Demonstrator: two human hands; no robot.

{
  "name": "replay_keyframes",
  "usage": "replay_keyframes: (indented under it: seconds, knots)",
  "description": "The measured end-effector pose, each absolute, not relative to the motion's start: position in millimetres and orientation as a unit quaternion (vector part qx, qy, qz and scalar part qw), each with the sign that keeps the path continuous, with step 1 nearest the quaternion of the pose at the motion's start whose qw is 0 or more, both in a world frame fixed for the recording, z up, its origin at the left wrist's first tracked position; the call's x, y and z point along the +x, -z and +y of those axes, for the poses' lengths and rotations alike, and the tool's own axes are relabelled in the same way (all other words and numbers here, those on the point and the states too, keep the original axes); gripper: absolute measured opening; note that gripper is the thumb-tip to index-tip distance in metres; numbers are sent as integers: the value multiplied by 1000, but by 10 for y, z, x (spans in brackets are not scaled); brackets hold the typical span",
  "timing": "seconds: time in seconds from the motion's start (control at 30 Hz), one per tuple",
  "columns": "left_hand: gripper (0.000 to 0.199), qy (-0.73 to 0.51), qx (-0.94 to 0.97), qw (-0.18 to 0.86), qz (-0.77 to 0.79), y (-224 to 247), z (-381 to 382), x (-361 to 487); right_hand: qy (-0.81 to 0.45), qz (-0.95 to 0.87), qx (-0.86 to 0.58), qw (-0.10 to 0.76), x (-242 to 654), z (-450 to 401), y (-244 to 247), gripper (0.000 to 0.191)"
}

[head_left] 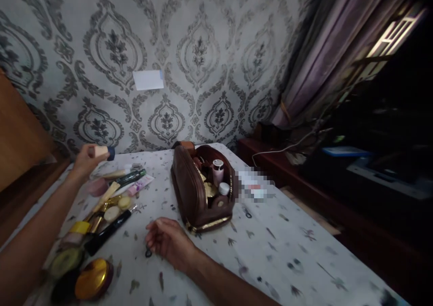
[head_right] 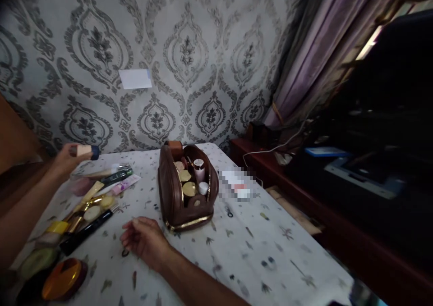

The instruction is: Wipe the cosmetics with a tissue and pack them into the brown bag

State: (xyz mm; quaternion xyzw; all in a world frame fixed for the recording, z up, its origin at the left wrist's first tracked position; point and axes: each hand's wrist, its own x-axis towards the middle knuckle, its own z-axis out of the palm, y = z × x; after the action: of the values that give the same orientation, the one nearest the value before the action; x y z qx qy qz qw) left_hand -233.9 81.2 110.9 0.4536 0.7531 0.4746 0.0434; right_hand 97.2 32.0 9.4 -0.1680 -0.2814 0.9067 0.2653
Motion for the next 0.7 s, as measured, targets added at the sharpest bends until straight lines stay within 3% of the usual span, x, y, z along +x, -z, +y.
replay_keyframes:
  seconds: [0.07, 0.2, 0.33, 0.5, 0.63, 0.7]
  knots:
    - [60, -518, 441, 129, 721, -1190, 573, -1919, -901, -303, -154, 270, 984, 311, -112, 53]
    - [59, -457, 531, 194, 687, -1176, -34, -932, -897, -317, -118, 286, 1002, 276, -182, 69]
    - [39, -411, 615, 128, 661, -1001, -442, -263, -899, -292, -109, 308, 1013, 237, -243, 53]
    - [56, -397, 599, 101, 688, -954, -652, -254, -883, -298, -159, 327, 1111, 222, -265, 50]
    - [21, -508, 525, 83, 678, -1055, -718, -314, -816, -380, -232, 368, 1188, 219, -242, 59]
    - [14, -566, 500, 32, 654, -1060, -711, -205, -768, -447, -259, 378, 1180, 207, -217, 62]
